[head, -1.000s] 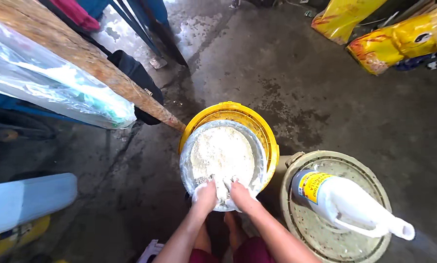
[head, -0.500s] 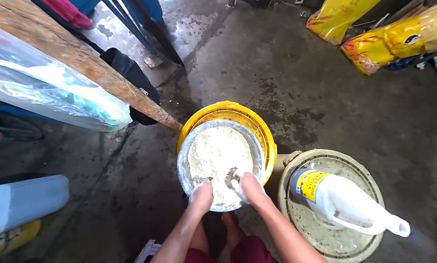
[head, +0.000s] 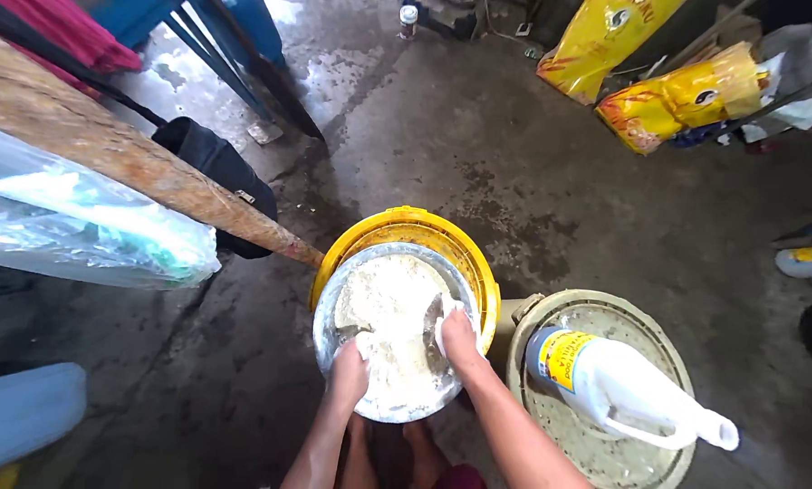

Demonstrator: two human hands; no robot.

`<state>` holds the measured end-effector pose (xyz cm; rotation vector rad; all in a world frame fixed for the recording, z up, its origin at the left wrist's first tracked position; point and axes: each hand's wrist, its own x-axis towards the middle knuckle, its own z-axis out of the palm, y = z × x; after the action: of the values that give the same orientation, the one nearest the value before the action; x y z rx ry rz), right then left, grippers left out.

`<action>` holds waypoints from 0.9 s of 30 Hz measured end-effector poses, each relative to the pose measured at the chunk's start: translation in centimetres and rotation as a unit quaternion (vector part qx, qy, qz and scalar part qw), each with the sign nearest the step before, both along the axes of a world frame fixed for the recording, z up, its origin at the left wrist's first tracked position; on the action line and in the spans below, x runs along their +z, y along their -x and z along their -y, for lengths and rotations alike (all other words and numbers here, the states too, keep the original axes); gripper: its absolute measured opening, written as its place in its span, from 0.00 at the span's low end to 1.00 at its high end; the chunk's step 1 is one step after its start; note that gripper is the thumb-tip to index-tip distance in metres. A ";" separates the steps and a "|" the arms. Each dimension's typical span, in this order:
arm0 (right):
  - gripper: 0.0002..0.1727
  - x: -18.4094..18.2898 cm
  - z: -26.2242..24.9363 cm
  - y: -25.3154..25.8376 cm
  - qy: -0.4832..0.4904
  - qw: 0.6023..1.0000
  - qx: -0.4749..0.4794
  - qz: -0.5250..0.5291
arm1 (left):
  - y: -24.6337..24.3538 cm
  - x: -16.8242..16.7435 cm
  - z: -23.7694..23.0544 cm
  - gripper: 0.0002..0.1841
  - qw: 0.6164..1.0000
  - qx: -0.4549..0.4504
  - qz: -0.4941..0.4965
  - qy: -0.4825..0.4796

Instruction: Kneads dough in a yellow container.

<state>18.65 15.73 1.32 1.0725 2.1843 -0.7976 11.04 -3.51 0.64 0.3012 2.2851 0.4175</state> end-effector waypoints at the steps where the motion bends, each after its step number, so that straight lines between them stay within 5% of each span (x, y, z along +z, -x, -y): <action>1: 0.25 -0.8 0.0 0.3 -0.003 1.000 -0.001 0.007 | -0.2 0.0 0.6 0.29 1.000 0.018 -0.013 -0.016; 7: 0.23 0.9 -0.6 0.1 0.035 0.998 0.031 -0.038 | 0.8 -0.6 1.0 0.37 0.984 0.144 -0.046 -0.093; 12: 0.37 -4.7 -2.9 0.5 0.096 0.977 -0.118 -0.149 | 2.4 -4.7 -0.6 0.39 0.963 0.204 0.019 -0.175; 16: 0.22 -9.0 -1.6 -0.1 0.300 0.882 -0.283 -0.229 | 1.6 -7.6 -1.3 0.32 0.900 0.322 0.094 -0.278; 21: 0.22 -5.2 -0.1 -0.9 0.320 0.866 -0.329 -0.201 | 0.7 -5.8 -2.2 0.26 0.840 0.418 0.172 -0.300; 27: 0.26 -1.6 -1.2 3.4 0.305 0.929 -0.136 -0.162 | 1.6 -2.9 -1.7 0.21 0.892 0.351 0.115 -0.262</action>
<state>15.29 16.89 -0.27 0.9654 1.8292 -1.7470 9.43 -1.76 -2.24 -0.3254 1.9444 1.3708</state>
